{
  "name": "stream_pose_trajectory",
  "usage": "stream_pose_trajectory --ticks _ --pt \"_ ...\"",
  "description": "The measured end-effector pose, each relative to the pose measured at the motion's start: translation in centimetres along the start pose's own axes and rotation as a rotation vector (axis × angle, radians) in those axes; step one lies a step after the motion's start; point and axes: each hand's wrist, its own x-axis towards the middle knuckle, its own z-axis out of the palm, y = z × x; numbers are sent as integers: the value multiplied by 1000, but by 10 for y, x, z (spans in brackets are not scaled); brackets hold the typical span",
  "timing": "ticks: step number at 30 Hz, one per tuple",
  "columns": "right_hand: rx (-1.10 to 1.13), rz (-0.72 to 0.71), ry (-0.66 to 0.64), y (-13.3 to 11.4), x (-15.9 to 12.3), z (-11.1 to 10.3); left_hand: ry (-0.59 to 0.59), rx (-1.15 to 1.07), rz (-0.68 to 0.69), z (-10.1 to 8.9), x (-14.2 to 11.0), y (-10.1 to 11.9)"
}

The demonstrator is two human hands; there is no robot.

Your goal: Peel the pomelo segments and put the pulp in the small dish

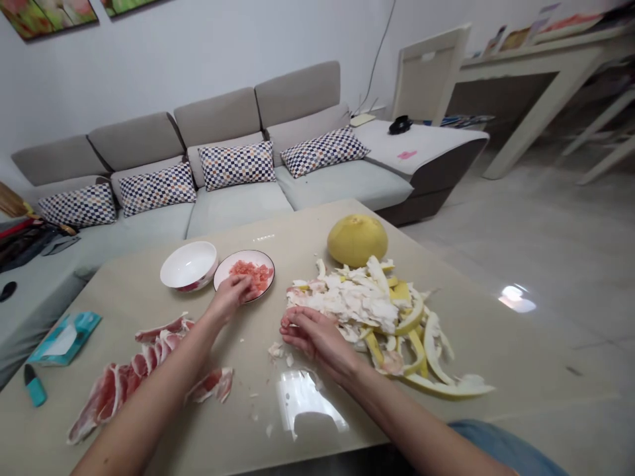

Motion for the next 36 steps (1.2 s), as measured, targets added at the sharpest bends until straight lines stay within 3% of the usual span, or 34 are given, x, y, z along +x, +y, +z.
stream_pose_trajectory --ticks 5,14,20,27,31,36 --pt "-38 8 29 -2 3 -3 114 265 18 -19 53 4" --pt "-100 5 26 -2 4 -3 142 616 163 -31 53 19" --pt "-118 -3 9 1 6 -6 68 626 282 -11 14 24" --pt "-200 -68 -29 -1 0 -2 -273 452 176 23 -77 14" --pt "-319 -110 -67 -1 -6 2 -228 284 150 30 -94 3" --pt "-396 -188 -152 0 -9 3 -193 249 136 30 -97 2"
